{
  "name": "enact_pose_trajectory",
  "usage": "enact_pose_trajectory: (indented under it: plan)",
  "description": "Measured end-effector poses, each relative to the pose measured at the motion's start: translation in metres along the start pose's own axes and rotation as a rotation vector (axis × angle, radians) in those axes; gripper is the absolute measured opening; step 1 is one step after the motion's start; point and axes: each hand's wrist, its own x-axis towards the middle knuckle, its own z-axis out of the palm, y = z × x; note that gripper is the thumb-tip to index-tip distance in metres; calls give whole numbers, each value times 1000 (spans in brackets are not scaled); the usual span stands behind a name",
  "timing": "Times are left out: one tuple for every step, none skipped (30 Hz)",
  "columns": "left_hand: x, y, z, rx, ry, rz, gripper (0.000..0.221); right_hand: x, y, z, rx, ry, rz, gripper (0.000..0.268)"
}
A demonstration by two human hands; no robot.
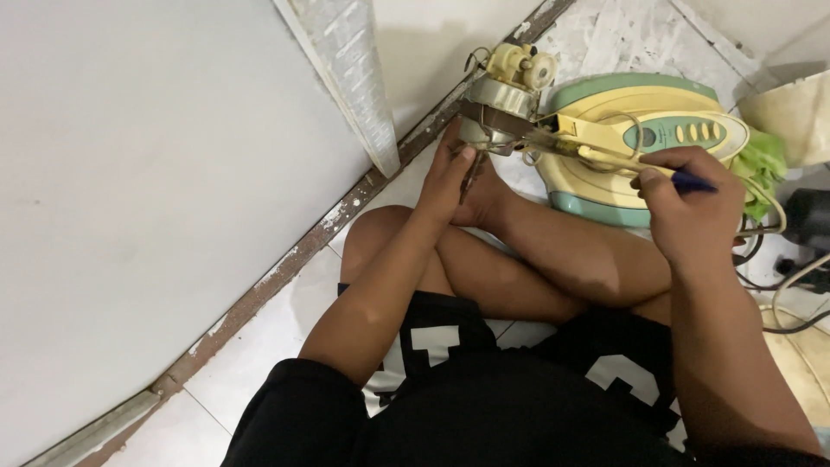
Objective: Cleaning a motor assembly and its housing using a small brush to remove dust and debris.
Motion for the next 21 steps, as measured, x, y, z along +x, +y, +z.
enact_pose_trajectory:
  plan:
    - [0, -2, 0, -23, -2, -14, 70, -2, -2, -2, 2, 9, -24, 19]
    - [0, -3, -1, -23, 0, -13, 70, -1, -7, -2, 3, 8, -25, 19]
    - [1, -4, -1, -31, -7, 7, 71, 0, -13, -3, 85, 7, -52, 19]
    - [2, -5, -1, -40, -15, 26, 72, 1, -18, -4, 167, 6, -78, 19]
    - [1, -2, 1, -38, -17, 27, 72, 3, -28, -1, 169, 8, -78, 19]
    - [0, 2, 2, -6, 3, -4, 71, 5, -37, 1, 201, -8, -139, 21]
    - [-1, 6, 3, 27, 24, -33, 70, 8, -47, 4, 235, -25, -203, 22]
    - [1, 2, 3, 30, 22, -31, 70, 13, -51, 9, 237, -23, -205, 22]
    - [3, -1, 1, 0, 22, -40, 69, 18, -55, 14, 144, -57, -234, 21]
    - [5, -5, 0, -30, 21, -49, 68, 23, -59, 19, 51, -90, -262, 21]
    - [2, 1, 1, -29, 19, -48, 68, 26, -56, 24, 51, -88, -263, 21]
    - [0, 7, 3, 23, 19, -48, 70, 29, -54, 30, 43, -92, -254, 19]
    - [-3, 12, 4, 74, 22, -47, 72, 32, -51, 36, 34, -97, -246, 17]
    - [-2, 12, 5, 73, 22, -45, 72, 31, -46, 34, 34, -98, -247, 17]
    - [-3, 13, 5, 25, 6, -45, 69, 30, -42, 32, -5, -66, -266, 17]
    - [-4, 13, 6, -24, -10, -45, 67, 30, -37, 30, -44, -34, -286, 18]
    - [0, 3, 1, -24, -7, -49, 67, 28, -32, 30, -43, -37, -282, 18]
    - [4, -8, -4, -69, 10, -78, 62, 27, -28, 29, -60, -14, -271, 17]
    - [11, -17, -6, -113, 19, -103, 57, 27, -23, 26, -80, 17, -264, 17]
    - [10, -13, -4, -113, 14, -103, 57, 26, -22, 24, -82, 21, -262, 17]
    - [8, -10, -3, -101, -7, -76, 60, 25, -21, 22, -69, 26, -220, 16]
